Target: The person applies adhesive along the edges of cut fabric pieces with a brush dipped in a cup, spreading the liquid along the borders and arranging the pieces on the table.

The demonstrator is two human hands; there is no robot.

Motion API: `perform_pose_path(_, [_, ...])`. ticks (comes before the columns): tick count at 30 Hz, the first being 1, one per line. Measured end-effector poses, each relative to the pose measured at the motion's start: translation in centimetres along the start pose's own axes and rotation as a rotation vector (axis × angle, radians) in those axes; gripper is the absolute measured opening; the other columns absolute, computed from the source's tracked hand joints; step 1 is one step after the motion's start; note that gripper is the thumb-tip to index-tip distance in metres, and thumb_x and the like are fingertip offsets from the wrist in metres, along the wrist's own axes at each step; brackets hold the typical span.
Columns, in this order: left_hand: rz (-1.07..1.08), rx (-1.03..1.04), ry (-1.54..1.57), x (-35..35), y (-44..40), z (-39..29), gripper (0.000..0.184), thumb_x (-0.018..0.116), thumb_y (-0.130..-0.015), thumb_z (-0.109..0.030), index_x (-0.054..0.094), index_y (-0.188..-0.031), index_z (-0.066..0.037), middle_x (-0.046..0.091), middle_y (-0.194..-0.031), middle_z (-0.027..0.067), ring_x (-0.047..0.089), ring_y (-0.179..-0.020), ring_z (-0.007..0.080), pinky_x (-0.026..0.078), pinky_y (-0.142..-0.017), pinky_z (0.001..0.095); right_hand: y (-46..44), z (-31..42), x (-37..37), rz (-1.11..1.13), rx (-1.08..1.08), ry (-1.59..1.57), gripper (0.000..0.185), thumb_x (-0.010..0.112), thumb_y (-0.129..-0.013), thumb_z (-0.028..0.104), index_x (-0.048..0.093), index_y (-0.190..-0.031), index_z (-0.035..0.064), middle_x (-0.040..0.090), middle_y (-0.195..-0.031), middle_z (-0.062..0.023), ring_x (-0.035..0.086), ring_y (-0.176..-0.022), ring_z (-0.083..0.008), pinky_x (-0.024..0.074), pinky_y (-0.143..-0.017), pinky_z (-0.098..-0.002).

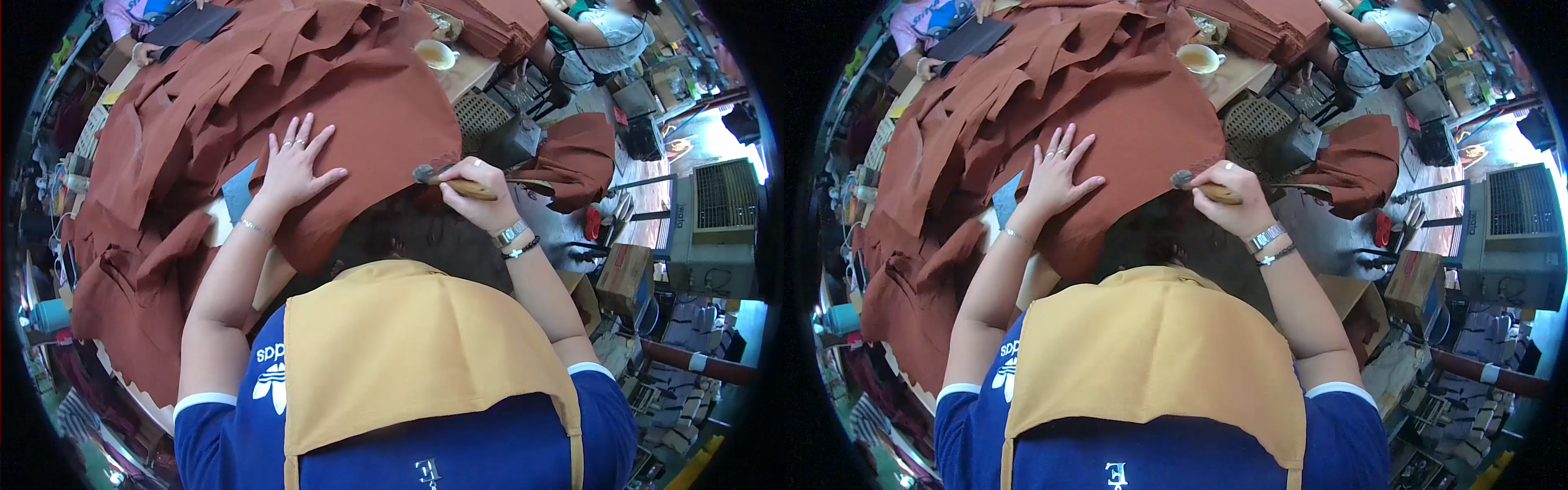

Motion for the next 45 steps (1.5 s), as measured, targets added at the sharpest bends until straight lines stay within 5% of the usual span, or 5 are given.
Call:
perform_pose_path(9, [-0.042, -0.022, 0.026, -1.0, 0.5, 0.6, 0.093, 0.059, -0.080, -0.076, 0.044, -0.150, -0.018, 0.024, -0.163, 0.0202, 0.019, -0.151, 0.0385, 0.016, -0.118, 0.0642, -0.1, 2.6, 2.7, 0.040, -0.040, -0.010, 0.009, 0.073, -0.074, 0.004, 0.071, -0.083, 0.0029, 0.068, -0.079, -0.0123, 0.067, -0.074, -0.0257, 0.0538, -0.070, -0.0341])
perform_pose_path(13, [-0.046, -0.116, 0.038, -0.6, 2.3, 0.9, 0.094, 0.057, -0.080, -0.078, 0.044, -0.150, -0.017, 0.023, -0.162, 0.0233, 0.019, -0.152, 0.0383, 0.016, -0.119, 0.0617, 1.2, 0.2, 0.0, 0.116, 0.103, 0.343, 0.011, 0.074, -0.073, 0.006, 0.069, -0.082, 0.0025, 0.066, -0.077, -0.0120, 0.068, -0.074, -0.0272, 0.0538, -0.070, -0.0349])
perform_pose_path(18, [-0.082, -0.108, 0.053, -0.8, 2.6, 0.7, 0.095, 0.055, -0.081, -0.079, 0.042, -0.152, -0.018, 0.022, -0.162, 0.0244, 0.017, -0.152, 0.0385, 0.014, -0.120, 0.0611, -0.5, 4.8, 4.5, 0.044, -0.015, -0.062, 0.009, 0.074, -0.075, 0.006, 0.070, -0.082, 0.0028, 0.066, -0.076, -0.0113, 0.067, -0.072, -0.0249, 0.0528, -0.067, -0.0331])
perform_pose_path(22, [-0.077, -0.097, 0.045, -0.6, 2.5, 0.9, 0.097, 0.054, -0.081, -0.080, 0.040, -0.153, -0.018, 0.021, -0.163, 0.0243, 0.017, -0.152, 0.0381, 0.012, -0.120, 0.0602, 0.8, 2.6, 2.3, 0.154, 0.018, 0.287, 0.010, 0.073, -0.076, 0.005, 0.070, -0.085, 0.0028, 0.068, -0.079, -0.0106, 0.068, -0.073, -0.0245, 0.0538, -0.068, -0.0330])
perform_pose_path(45, [-0.102, -0.080, 0.083, -0.3, 1.5, 1.1, 0.097, 0.056, -0.079, -0.081, 0.040, -0.153, -0.019, 0.023, -0.162, 0.0247, 0.017, -0.152, 0.0394, 0.014, -0.120, 0.0614, -1.4, 9.6, 7.2, 0.077, -0.165, -0.073, 0.012, 0.073, -0.075, 0.002, 0.068, -0.086, 0.0023, 0.067, -0.081, -0.0129, 0.068, -0.076, -0.0279, 0.0540, -0.069, -0.0357])
Point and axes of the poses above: each hand's wrist, its own y-axis away from the middle knuckle, its own x-axis out of the palm, z = x × y, the point moved 9 cm from there along -y, towards the middle knuckle
